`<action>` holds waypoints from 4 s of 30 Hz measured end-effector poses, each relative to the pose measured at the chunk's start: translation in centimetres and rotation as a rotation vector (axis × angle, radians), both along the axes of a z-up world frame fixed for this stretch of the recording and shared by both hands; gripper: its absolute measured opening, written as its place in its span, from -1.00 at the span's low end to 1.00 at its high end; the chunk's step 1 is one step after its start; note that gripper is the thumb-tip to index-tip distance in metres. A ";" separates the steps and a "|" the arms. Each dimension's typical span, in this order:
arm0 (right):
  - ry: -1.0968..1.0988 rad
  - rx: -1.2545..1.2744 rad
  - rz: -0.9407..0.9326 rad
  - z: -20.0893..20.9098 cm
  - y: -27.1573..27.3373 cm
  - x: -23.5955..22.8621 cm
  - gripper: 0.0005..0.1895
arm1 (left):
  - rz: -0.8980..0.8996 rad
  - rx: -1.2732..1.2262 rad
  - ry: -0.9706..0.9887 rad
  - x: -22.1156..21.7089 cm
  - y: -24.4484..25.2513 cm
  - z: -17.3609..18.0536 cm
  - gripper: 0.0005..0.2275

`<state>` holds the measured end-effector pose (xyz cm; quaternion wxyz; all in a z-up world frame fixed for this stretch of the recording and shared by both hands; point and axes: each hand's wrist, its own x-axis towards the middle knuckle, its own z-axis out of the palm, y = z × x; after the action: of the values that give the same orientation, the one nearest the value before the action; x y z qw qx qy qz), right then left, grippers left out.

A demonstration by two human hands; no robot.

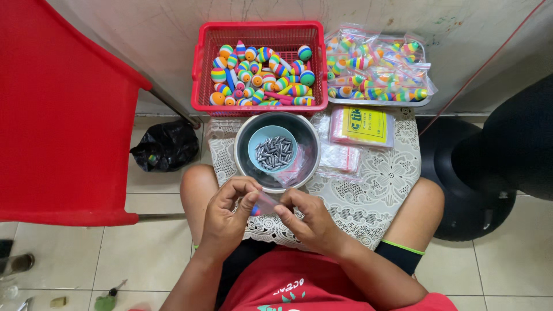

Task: The person picks up individual small colorful objects and places them into small plastic bags, then places the filled bags into a larger container.

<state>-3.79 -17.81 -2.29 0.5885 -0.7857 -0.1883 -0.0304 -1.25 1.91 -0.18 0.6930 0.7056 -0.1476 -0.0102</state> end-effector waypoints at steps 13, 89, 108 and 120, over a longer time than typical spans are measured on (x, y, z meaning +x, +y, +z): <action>0.013 0.201 0.008 -2.2 -2.1 -3.4 -0.92 | -0.131 0.204 -0.324 -2.3 -3.5 0.1 -0.94; 0.024 -0.704 -0.673 1.3 -27.9 31.2 -0.55 | 0.387 0.552 -0.565 0.0 -1.8 -13.0 -0.30; -0.453 -0.429 -0.256 -3.4 -5.6 5.0 -0.53 | 0.341 0.337 -0.398 0.2 -1.3 -11.5 -0.24; -0.584 -0.750 -0.326 -5.6 -2.4 0.3 -0.46 | 0.307 0.868 -0.532 2.6 -0.5 -6.2 -0.64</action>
<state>-3.48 -20.22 -7.85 0.1759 -0.9210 -0.2182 -0.2707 1.34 1.36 -6.37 0.2692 0.9193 -0.1953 0.2105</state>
